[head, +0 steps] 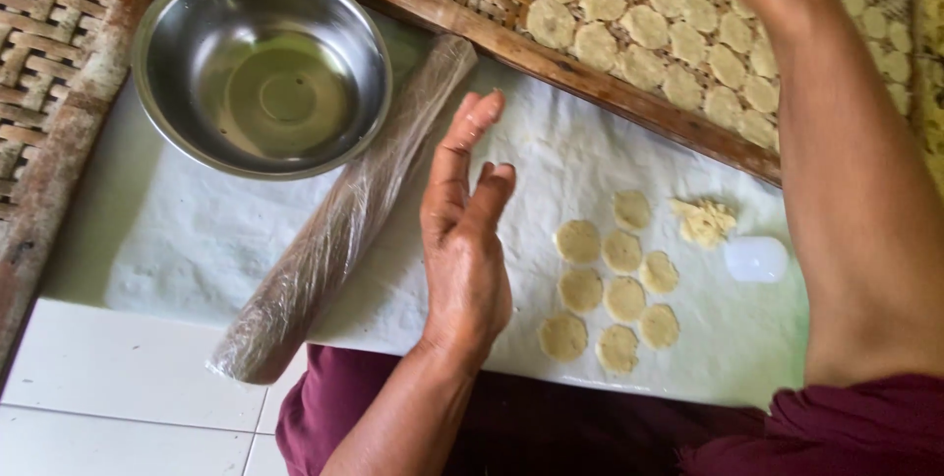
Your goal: Arranging small circles of dough onto a woven tray for drying or processing.
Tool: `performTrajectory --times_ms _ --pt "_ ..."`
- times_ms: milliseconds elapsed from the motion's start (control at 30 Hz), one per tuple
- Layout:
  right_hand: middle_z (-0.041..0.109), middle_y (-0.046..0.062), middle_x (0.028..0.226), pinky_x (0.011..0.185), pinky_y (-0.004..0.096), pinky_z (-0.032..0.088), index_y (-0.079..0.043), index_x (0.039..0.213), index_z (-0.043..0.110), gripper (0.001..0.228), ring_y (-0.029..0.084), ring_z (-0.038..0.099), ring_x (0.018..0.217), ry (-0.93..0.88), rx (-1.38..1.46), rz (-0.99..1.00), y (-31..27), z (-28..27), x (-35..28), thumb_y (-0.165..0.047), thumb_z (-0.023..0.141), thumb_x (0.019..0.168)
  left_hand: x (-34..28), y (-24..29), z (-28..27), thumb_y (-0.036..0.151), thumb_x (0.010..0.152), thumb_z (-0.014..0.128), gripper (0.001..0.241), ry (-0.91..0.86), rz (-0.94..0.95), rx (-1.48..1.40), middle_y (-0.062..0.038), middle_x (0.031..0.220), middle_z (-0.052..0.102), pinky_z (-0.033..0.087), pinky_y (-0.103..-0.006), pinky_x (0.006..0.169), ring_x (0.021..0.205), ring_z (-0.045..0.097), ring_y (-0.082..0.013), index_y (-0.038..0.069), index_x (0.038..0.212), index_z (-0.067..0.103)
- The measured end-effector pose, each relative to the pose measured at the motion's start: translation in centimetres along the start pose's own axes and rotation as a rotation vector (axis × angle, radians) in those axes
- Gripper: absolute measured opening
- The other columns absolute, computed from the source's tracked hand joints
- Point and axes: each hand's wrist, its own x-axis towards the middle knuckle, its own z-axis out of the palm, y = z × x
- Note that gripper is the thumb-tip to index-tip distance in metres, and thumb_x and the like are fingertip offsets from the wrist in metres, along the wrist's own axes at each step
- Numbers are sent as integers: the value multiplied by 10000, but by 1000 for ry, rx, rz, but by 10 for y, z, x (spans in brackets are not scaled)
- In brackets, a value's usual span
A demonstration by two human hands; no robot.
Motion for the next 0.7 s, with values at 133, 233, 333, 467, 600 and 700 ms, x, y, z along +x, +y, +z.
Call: performTrajectory --times_ms 133,233,333,467,600,700 --pt "723 76 1060 778 316 626 -130 1104 664 72 182 720 940 -90 -44 -38 -25 -8 -82 -152 677 1036 2 2 -1 -39 943 480 516 -16 73 8 -123 1634 444 210 -414 1283 1612 283 -250 44 1448 544" --pt "740 47 991 761 308 632 -133 1020 689 124 169 731 888 -263 -95 -55 -6 12 -145 -173 757 924 4 -2 -1 -38 936 472 528 -20 77 -5 -114 1615 458 213 -408 1279 1603 294 -262 33 1457 531" --pt "743 33 926 748 298 618 -118 976 704 151 145 729 829 -330 -79 -31 9 25 -189 -175 789 865 5 -7 0 -30 931 467 542 -49 70 -11 -106 1618 450 198 -416 1282 1611 266 -257 37 1466 519" --pt "698 47 861 698 309 580 -77 969 707 157 139 700 763 -284 64 49 10 31 -209 -142 796 857 9 -9 1 2 936 477 530 -41 -9 -5 -83 1625 424 183 -431 1261 1607 218 -244 60 1461 508" --pt "682 44 860 692 312 573 -74 964 707 161 146 692 758 -251 116 76 13 38 -209 -148 802 856 10 -12 1 7 939 479 538 -52 -16 14 -85 1635 409 164 -434 1267 1613 192 -252 71 1473 500" --pt "690 33 865 697 308 576 -78 968 708 184 143 702 764 -267 93 86 9 41 -208 -168 808 844 11 -11 2 17 935 479 540 -30 -42 48 -80 1638 405 172 -439 1257 1609 191 -247 82 1471 498"
